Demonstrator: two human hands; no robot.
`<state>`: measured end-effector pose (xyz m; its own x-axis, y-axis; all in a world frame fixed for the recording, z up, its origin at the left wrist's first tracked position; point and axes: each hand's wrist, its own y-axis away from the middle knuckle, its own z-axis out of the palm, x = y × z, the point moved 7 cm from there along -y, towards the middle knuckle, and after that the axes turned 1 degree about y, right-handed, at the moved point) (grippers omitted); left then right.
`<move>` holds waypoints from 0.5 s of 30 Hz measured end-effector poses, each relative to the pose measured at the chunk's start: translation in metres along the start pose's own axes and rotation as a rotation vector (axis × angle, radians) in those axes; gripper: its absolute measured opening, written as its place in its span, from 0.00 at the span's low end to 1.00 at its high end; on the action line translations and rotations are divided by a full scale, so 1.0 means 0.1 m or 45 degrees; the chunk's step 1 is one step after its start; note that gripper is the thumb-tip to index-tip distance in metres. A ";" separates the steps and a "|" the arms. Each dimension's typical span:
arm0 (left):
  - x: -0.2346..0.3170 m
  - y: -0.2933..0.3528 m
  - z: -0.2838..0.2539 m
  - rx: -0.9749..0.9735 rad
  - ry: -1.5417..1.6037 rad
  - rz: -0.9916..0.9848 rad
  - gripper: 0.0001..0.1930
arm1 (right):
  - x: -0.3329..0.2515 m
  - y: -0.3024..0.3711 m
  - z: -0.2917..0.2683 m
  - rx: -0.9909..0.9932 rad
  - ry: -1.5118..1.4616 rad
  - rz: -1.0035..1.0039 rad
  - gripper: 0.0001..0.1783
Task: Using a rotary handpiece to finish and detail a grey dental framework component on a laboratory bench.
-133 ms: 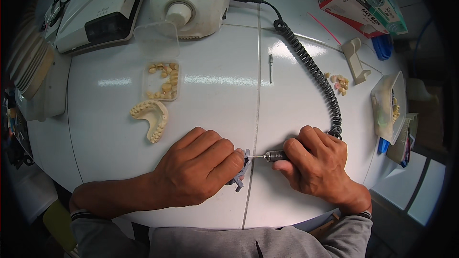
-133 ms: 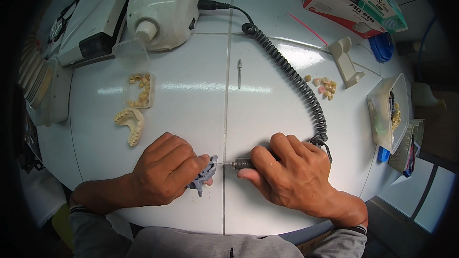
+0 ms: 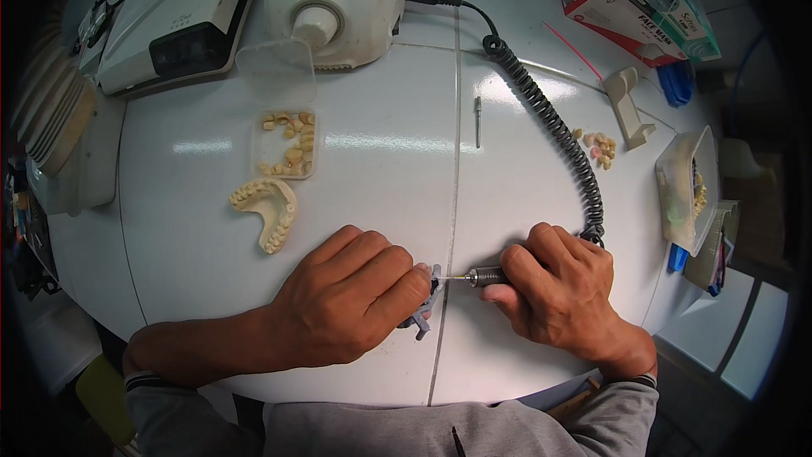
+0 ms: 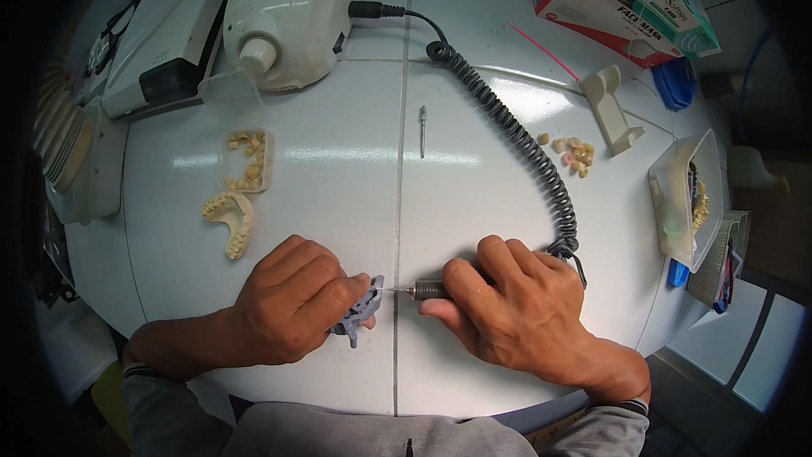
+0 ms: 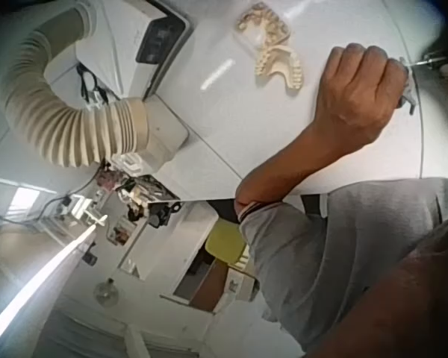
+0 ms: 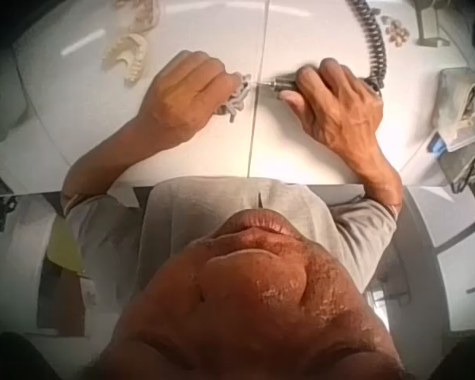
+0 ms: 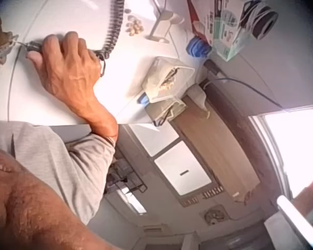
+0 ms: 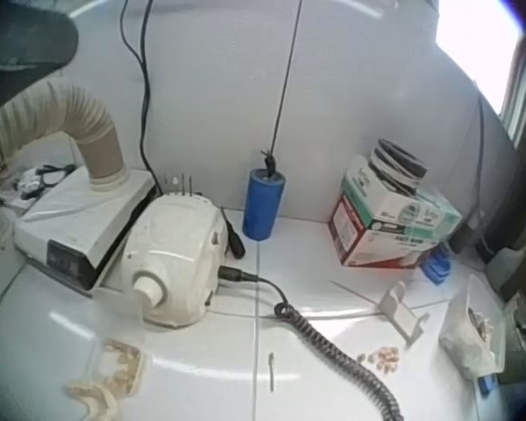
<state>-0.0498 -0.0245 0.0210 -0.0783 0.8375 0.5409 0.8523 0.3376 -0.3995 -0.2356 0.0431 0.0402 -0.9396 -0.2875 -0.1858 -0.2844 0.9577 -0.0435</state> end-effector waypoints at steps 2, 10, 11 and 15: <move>0.00 0.00 0.00 0.001 0.003 -0.002 0.17 | 0.00 0.00 0.00 0.008 0.001 -0.005 0.24; 0.00 -0.01 -0.01 0.008 0.017 -0.014 0.17 | 0.00 0.00 0.00 0.002 -0.002 0.000 0.24; 0.00 0.00 0.00 0.008 0.018 -0.014 0.17 | 0.00 0.00 0.00 0.000 0.003 0.000 0.25; 0.00 0.00 0.00 0.000 0.009 -0.002 0.17 | 0.00 0.00 0.01 -0.005 0.009 -0.003 0.25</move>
<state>-0.0497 -0.0246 0.0215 -0.0758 0.8341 0.5464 0.8524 0.3385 -0.3985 -0.2356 0.0435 0.0396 -0.9401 -0.2902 -0.1786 -0.2877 0.9569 -0.0402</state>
